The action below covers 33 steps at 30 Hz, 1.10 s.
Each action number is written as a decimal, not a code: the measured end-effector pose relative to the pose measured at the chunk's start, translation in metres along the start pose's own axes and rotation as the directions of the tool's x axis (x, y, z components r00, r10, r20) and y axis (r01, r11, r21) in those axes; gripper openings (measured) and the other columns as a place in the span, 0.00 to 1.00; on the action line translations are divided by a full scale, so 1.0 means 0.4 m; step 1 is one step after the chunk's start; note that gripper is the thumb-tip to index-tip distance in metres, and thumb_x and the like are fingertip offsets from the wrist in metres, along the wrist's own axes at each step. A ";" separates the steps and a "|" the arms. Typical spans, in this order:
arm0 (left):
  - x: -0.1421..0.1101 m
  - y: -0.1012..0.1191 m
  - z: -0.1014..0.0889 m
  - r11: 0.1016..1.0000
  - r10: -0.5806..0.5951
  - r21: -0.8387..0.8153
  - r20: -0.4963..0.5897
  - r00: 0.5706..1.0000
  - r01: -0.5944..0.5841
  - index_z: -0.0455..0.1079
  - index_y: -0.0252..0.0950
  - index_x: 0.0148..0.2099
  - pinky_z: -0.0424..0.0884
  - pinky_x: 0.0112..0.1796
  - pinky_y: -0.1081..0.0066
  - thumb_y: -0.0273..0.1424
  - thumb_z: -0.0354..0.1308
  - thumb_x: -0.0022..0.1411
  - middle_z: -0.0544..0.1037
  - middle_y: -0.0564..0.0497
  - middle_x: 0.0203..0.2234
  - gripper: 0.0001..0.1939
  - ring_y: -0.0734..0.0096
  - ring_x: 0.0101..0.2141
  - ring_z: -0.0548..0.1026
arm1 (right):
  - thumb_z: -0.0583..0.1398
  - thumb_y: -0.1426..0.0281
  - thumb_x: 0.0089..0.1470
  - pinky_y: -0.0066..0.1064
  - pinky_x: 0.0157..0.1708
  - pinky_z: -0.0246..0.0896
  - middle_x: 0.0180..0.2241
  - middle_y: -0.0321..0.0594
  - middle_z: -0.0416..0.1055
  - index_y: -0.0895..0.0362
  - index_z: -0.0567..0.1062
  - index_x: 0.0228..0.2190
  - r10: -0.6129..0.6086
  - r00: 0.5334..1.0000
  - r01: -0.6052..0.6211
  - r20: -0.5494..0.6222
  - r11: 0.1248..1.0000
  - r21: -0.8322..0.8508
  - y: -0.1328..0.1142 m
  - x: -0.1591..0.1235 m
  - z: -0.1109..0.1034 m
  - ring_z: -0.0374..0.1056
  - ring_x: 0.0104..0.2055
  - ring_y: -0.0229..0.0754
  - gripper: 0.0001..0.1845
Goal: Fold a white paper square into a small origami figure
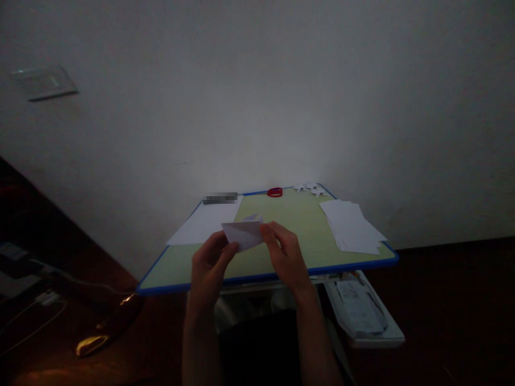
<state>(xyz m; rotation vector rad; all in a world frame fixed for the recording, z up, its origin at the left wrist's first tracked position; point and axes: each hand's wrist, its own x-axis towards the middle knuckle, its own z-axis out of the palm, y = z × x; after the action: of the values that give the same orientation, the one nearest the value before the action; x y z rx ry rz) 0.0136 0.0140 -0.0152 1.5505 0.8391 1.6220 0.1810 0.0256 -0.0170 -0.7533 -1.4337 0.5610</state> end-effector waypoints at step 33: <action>-0.005 0.003 0.022 0.991 -0.048 -0.133 -0.114 0.992 0.032 0.70 0.38 0.61 0.77 0.45 0.67 0.36 0.69 0.60 0.82 0.43 0.47 0.28 0.62 0.45 0.82 | 0.62 0.83 0.55 0.40 0.45 0.69 0.44 0.40 0.70 0.48 0.83 0.39 -0.320 0.945 0.325 0.063 0.940 -0.100 -0.011 -0.016 -0.008 0.71 0.45 0.45 0.19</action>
<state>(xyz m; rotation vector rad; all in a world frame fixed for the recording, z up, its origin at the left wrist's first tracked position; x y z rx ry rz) 0.0224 0.0112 -0.0148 1.3512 0.8033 1.7163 0.1832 0.0176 -0.0179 -0.5758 -1.6010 0.2483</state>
